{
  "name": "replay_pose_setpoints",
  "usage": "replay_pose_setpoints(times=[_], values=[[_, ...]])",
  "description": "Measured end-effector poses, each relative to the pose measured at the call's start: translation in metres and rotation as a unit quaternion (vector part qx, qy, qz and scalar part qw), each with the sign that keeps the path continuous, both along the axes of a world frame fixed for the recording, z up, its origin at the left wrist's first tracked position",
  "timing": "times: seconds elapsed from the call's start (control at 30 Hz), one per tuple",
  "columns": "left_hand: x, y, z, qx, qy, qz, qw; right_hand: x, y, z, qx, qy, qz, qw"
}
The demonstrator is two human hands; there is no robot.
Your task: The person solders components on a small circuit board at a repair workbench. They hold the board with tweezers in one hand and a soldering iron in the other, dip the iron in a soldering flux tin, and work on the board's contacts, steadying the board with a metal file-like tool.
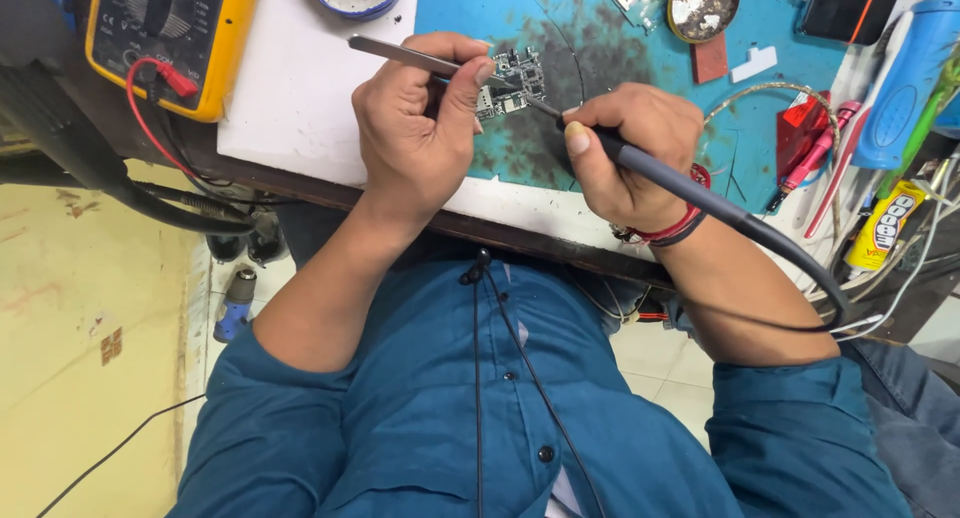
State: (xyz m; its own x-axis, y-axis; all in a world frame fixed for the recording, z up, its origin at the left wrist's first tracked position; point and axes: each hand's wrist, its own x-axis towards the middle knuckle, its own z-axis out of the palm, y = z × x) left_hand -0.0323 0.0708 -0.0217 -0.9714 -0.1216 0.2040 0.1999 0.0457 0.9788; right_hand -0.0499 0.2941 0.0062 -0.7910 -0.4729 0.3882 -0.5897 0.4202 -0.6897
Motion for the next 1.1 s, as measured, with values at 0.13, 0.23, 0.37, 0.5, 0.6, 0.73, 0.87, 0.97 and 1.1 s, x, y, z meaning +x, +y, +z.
replay_pose_setpoints(times=[0.13, 0.23, 0.37, 0.5, 0.6, 0.73, 0.87, 0.97, 1.1], values=[[-0.0004, 0.0007, 0.0002, -0.006, 0.014, 0.005, 1.0, -0.0011, -0.0032, 0.0014, 0.021, -0.005, 0.001, 1.0], [-0.0004, 0.0006, 0.001, -0.012, 0.02, 0.004, 1.0, -0.0015, -0.0042, 0.0016, 0.025, -0.003, 0.0, 1.0], [-0.0017, 0.0006, 0.0016, -0.019, 0.031, 0.004, 0.999, -0.0014, -0.0038, 0.0022, 0.023, -0.005, 0.002, 1.0], [-0.0017, 0.0007, 0.0019, -0.018, 0.033, 0.002, 0.999, -0.0013, -0.0036, 0.0026, 0.024, -0.002, 0.0, 1.0], [-0.0023, 0.0004, 0.0018, -0.018, 0.033, 0.0, 0.999, -0.0009, -0.0038, 0.0027, 0.025, -0.002, -0.001, 1.0], [-0.0027, 0.0008, 0.0013, -0.015, 0.033, -0.003, 0.999, -0.0011, -0.0036, 0.0032, 0.025, 0.0, 0.0, 1.0], [-0.0026, 0.0008, 0.001, -0.016, 0.038, -0.004, 0.999, -0.0007, -0.0034, 0.0035, 0.026, -0.003, -0.003, 1.0], [-0.0027, 0.0013, 0.0009, -0.02, 0.038, -0.003, 0.999, -0.0002, -0.0034, 0.0034, 0.025, -0.003, -0.002, 1.0], [-0.0024, 0.0008, 0.0002, -0.022, 0.04, -0.002, 0.999, -0.0004, -0.0038, 0.0025, 0.026, 0.0, 0.0, 1.0]])
